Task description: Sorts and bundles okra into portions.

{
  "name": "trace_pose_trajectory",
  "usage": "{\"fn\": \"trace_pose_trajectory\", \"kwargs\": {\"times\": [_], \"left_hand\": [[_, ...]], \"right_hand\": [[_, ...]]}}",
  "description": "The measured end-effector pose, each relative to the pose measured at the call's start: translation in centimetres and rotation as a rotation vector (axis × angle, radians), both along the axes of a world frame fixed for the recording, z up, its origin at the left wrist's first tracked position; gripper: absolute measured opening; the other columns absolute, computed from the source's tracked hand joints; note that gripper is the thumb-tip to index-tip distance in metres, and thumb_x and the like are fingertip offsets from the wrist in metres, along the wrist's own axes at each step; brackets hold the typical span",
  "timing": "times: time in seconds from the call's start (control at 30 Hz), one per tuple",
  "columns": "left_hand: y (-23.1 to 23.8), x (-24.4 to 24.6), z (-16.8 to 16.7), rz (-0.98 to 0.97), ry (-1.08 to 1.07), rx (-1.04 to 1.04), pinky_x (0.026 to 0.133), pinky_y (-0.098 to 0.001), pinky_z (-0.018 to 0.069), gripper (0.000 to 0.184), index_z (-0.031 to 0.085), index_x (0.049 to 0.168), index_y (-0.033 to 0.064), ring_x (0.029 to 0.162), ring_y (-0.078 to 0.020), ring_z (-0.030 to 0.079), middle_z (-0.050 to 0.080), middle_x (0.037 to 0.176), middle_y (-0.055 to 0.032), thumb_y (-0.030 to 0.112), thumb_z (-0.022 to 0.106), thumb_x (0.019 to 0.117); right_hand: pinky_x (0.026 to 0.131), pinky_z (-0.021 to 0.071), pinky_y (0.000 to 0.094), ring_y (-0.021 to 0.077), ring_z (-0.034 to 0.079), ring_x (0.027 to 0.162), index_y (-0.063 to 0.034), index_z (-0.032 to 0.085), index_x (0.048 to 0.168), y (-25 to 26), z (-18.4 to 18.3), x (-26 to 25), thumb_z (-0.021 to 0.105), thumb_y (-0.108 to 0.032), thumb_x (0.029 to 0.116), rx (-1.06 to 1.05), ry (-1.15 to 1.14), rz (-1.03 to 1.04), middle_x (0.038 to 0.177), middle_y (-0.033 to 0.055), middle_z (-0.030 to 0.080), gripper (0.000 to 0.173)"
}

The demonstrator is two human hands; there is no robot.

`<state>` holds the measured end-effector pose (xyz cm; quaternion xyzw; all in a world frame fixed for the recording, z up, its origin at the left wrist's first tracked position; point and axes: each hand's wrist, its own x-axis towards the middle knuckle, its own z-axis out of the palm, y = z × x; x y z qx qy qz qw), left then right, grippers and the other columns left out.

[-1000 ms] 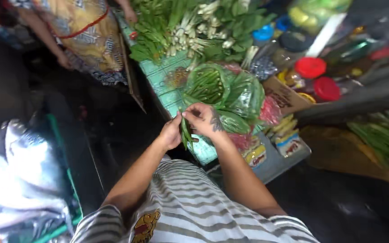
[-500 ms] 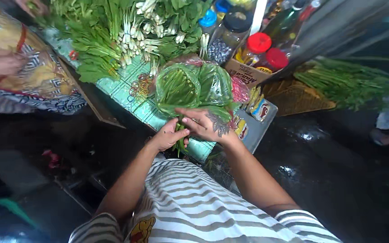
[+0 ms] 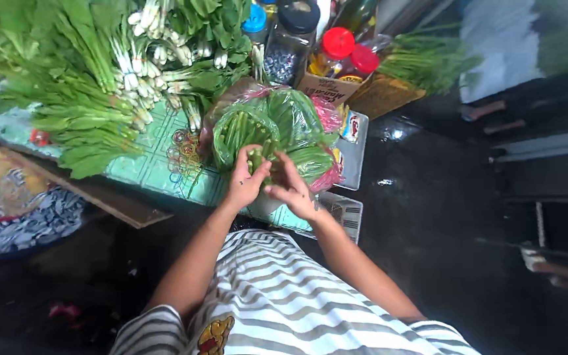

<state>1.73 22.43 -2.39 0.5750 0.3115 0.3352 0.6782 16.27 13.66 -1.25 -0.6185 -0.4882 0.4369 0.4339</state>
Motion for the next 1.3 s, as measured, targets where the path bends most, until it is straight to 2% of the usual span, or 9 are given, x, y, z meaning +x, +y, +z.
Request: {"fn": "trace_pose_trajectory", "kwargs": {"times": [0.1,0.2,0.37,0.53,0.6,0.7,0.8,1.07,1.3], "left_hand": [[0.7,1.4,0.2,0.016,-0.038,-0.095,0.084,-0.0392,0.0576,0.052,0.035,0.149,0.0179,0.100,-0.0186,0.065,0.063,0.112,-0.0079,0.026,0.058,0.1041],[1.0,1.3,1.1,-0.071,-0.025,-0.159,0.088,-0.0405,0.0574,0.058,0.028,0.152,0.0193,0.105,-0.0179,0.065,0.063,0.118,-0.0074,0.028,0.059,0.1042],[1.2,0.1,1.5,-0.264,-0.214,-0.163,0.098,-0.0447,0.0565,0.081,0.015,0.159,0.0203,0.119,-0.0285,0.064,0.062,0.133,-0.0134,0.013,0.067,0.0969],[0.1,0.6,-0.6,-0.251,-0.409,-0.332,0.093,-0.0417,0.0581,0.046,0.045,0.141,0.0065,0.109,-0.0258,0.069,0.069,0.124,-0.0163,0.020,0.062,0.1009],[-0.7,1.3,-0.2,-0.160,-0.421,-0.320,0.094,-0.0430,0.0572,0.036,0.048,0.135,0.0035,0.106,-0.0252,0.070,0.070,0.116,-0.0162,0.015,0.058,0.1019],[-1.6,2.5,0.3,-0.008,-0.381,-0.237,0.096,-0.0421,0.0566,0.037,0.043,0.139,0.0075,0.108,-0.0223,0.069,0.070,0.118,-0.0120,0.014,0.055,0.1040],[-2.0,3.8,0.3,0.113,-0.373,-0.183,0.096,-0.0434,0.0561,0.038,0.040,0.140,0.0088,0.110,-0.0247,0.067,0.067,0.118,-0.0123,0.016,0.055,0.1052],[-3.6,5.2,-0.2,0.219,-0.234,-0.178,0.106,-0.0415,0.0510,0.059,0.045,0.147,0.0120,0.123,-0.0171,0.060,0.063,0.132,-0.0063,0.054,0.028,0.1089],[-3.9,5.0,0.1,0.215,-0.348,-0.380,0.104,-0.0436,0.0508,0.047,0.051,0.145,0.0163,0.126,-0.0195,0.058,0.059,0.138,-0.0060,0.040,0.027,0.1123]], "right_hand": [[0.102,0.0569,0.0433,0.0203,0.060,0.127,-0.0089,0.034,0.157,0.1,-1.7,-2.4,0.079,-0.031,0.0810,-0.007,-0.082,-0.086,0.146,0.0139,0.055,0.091],[0.098,0.0562,0.0424,0.0191,0.064,0.116,-0.0017,0.048,0.145,0.3,-1.2,-2.9,0.061,-0.033,0.0951,-0.002,-0.232,-0.113,0.131,0.0157,0.062,0.060],[0.064,0.0505,0.0283,0.0083,0.057,0.067,-0.0054,0.055,0.123,-0.4,0.3,-2.1,0.050,-0.011,0.0994,0.080,0.353,-0.049,0.079,0.0006,0.060,0.025],[0.057,0.0465,0.0263,0.0085,0.054,0.062,-0.0050,0.056,0.112,-0.5,0.4,-1.0,0.048,-0.012,0.0988,-0.058,0.714,0.069,0.077,0.0003,0.059,0.017],[0.062,0.0536,0.0303,0.0124,0.061,0.065,-0.0036,0.060,0.107,-0.5,0.8,-0.6,0.050,-0.014,0.0976,-0.077,0.578,0.012,0.078,0.0036,0.065,0.018],[0.080,0.0604,0.0372,0.0159,0.069,0.091,-0.0057,0.060,0.133,-0.7,1.4,-0.2,0.060,-0.032,0.0995,-0.044,0.011,-0.137,0.108,0.0086,0.069,0.042],[0.085,0.0589,0.0403,0.0222,0.065,0.104,-0.0029,0.062,0.123,-0.9,0.5,-0.1,0.070,-0.036,0.0937,0.192,-0.423,-0.304,0.118,0.0142,0.062,0.046],[0.080,0.0614,0.0355,0.0157,0.071,0.090,-0.0027,0.072,0.112,-0.4,-0.3,1.5,0.066,-0.022,0.0970,0.438,-0.512,-0.273,0.100,0.0085,0.072,0.025],[0.077,0.0614,0.0345,0.0164,0.070,0.087,-0.0050,0.076,0.101,0.6,0.7,1.5,0.071,-0.024,0.0940,0.491,-0.583,-0.256,0.094,0.0072,0.072,0.021]]}}
